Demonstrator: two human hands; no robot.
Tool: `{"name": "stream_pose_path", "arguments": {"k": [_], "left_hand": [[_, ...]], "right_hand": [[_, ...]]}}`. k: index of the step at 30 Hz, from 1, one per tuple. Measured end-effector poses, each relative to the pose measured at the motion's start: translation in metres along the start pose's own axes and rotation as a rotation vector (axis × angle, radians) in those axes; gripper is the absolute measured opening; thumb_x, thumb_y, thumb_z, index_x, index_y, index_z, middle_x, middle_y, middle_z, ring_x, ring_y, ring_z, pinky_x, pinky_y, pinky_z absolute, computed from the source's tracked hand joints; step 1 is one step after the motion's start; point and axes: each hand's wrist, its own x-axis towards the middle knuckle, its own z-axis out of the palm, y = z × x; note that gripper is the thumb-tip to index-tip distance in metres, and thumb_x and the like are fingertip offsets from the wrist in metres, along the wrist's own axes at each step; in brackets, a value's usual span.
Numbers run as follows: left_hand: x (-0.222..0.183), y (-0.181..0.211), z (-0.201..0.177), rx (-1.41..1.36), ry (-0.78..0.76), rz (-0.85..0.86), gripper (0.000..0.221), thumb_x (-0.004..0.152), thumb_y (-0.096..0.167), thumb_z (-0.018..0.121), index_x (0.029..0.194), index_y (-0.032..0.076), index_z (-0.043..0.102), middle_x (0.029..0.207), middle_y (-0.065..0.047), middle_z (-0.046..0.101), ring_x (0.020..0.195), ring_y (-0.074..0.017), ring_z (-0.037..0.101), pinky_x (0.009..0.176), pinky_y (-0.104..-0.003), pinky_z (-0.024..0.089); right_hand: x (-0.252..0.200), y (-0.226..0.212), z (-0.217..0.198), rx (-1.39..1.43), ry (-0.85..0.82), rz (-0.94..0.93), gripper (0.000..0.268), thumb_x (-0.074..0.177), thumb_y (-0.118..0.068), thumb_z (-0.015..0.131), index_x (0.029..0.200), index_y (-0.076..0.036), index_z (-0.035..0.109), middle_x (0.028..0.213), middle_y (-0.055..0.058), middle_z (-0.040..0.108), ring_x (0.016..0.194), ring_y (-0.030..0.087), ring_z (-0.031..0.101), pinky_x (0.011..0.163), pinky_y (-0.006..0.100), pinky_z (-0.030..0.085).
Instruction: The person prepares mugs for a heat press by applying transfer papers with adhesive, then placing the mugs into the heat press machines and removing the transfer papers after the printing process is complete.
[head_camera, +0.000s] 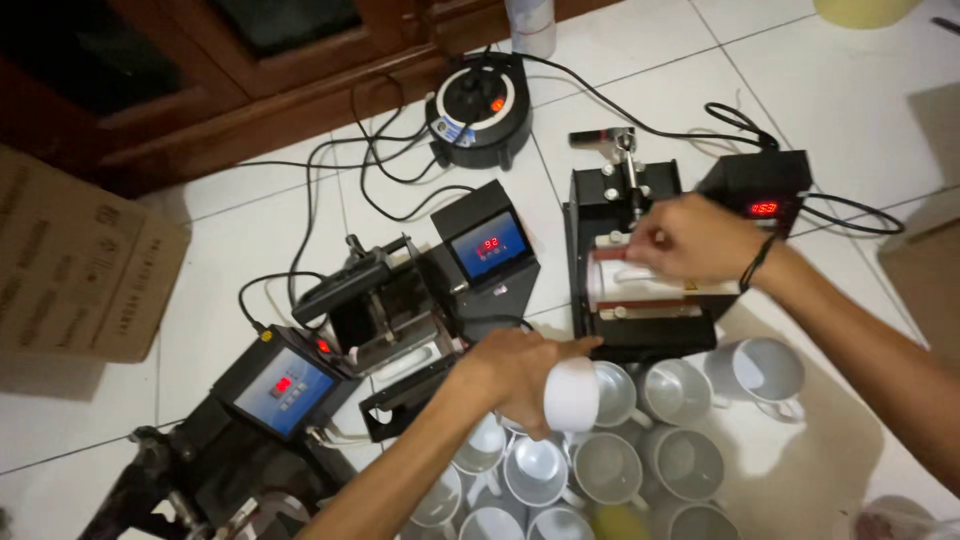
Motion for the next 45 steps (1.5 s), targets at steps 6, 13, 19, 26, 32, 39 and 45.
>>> {"name": "stream_pose_path", "arguments": {"k": [6, 13, 19, 26, 32, 39, 45], "left_hand": [[-0.019, 0.007, -0.004, -0.134, 0.129, 0.088, 0.126, 0.056, 0.036, 0.084, 0.165, 0.025, 0.021, 0.131, -0.020, 0.068, 0.121, -0.0440, 0.064, 0.103, -0.052, 0.050], [-0.069, 0.038, 0.014, -0.290, 0.148, 0.013, 0.136, 0.057, 0.027, 0.084, 0.166, 0.023, 0.004, 0.113, -0.023, 0.067, 0.104, -0.0441, 0.063, 0.087, -0.052, 0.048], [-0.129, 0.061, 0.081, -0.688, 0.324, -0.022, 0.129, 0.053, 0.033, 0.082, 0.160, 0.032, 0.010, 0.132, -0.012, 0.065, 0.114, -0.0383, 0.066, 0.094, -0.046, 0.050], [-0.155, 0.090, 0.205, -1.165, 0.307, -0.158, 0.105, 0.047, 0.040, 0.087, 0.142, 0.037, 0.043, 0.125, 0.005, 0.074, 0.116, -0.0064, 0.070, 0.100, -0.020, 0.043], [-0.130, 0.110, 0.315, -1.123, 0.558, 0.102, 0.108, 0.036, 0.017, 0.094, 0.135, 0.015, 0.051, 0.136, -0.007, 0.061, 0.115, -0.0182, 0.067, 0.096, -0.025, 0.052], [-0.118, 0.193, 0.246, -0.992, 0.513, 0.424, 0.104, 0.047, 0.027, 0.089, 0.140, 0.008, 0.047, 0.144, -0.012, 0.053, 0.133, -0.0244, 0.054, 0.112, -0.032, 0.038], [-0.075, 0.276, 0.218, -1.113, 0.437, 0.517, 0.105, 0.051, 0.029, 0.093, 0.141, 0.014, 0.042, 0.138, -0.012, 0.057, 0.118, -0.0230, 0.062, 0.101, -0.031, 0.047]], "right_hand": [[-0.018, -0.013, 0.025, -0.126, -0.164, -0.022, 0.033, 0.090, -0.037, 0.066, 0.098, -0.007, 0.077, 0.098, 0.015, 0.078, 0.105, 0.041, 0.072, 0.089, 0.052, 0.059], [-0.004, -0.056, 0.044, -0.187, -0.094, -0.110, 0.026, 0.096, -0.035, 0.061, 0.106, -0.012, 0.072, 0.106, 0.011, 0.076, 0.105, 0.035, 0.072, 0.089, 0.050, 0.057], [-0.005, -0.076, 0.061, 0.185, 0.084, -0.275, 0.021, 0.098, -0.029, 0.057, 0.098, -0.012, 0.069, 0.093, 0.007, 0.070, 0.083, 0.026, 0.064, 0.071, 0.040, 0.045], [-0.164, -0.132, 0.040, 0.831, 0.426, -0.181, 0.031, 0.106, -0.023, 0.052, 0.079, -0.008, 0.058, 0.066, 0.001, 0.061, 0.058, 0.009, 0.057, 0.058, 0.024, 0.046], [-0.350, -0.170, 0.093, 0.956, 0.650, 0.061, 0.033, 0.107, -0.028, 0.046, 0.083, -0.009, 0.057, 0.074, 0.002, 0.064, 0.062, 0.011, 0.064, 0.062, 0.025, 0.051], [-0.510, -0.167, 0.126, 0.779, 0.966, 0.248, 0.037, 0.108, -0.026, 0.043, 0.079, -0.012, 0.058, 0.078, 0.002, 0.057, 0.073, 0.017, 0.057, 0.074, 0.029, 0.044], [-0.625, -0.107, 0.154, 0.781, 0.989, 0.638, 0.015, 0.098, -0.009, 0.054, 0.106, -0.006, 0.068, 0.087, 0.003, 0.064, 0.074, 0.013, 0.059, 0.069, 0.027, 0.049]]}}
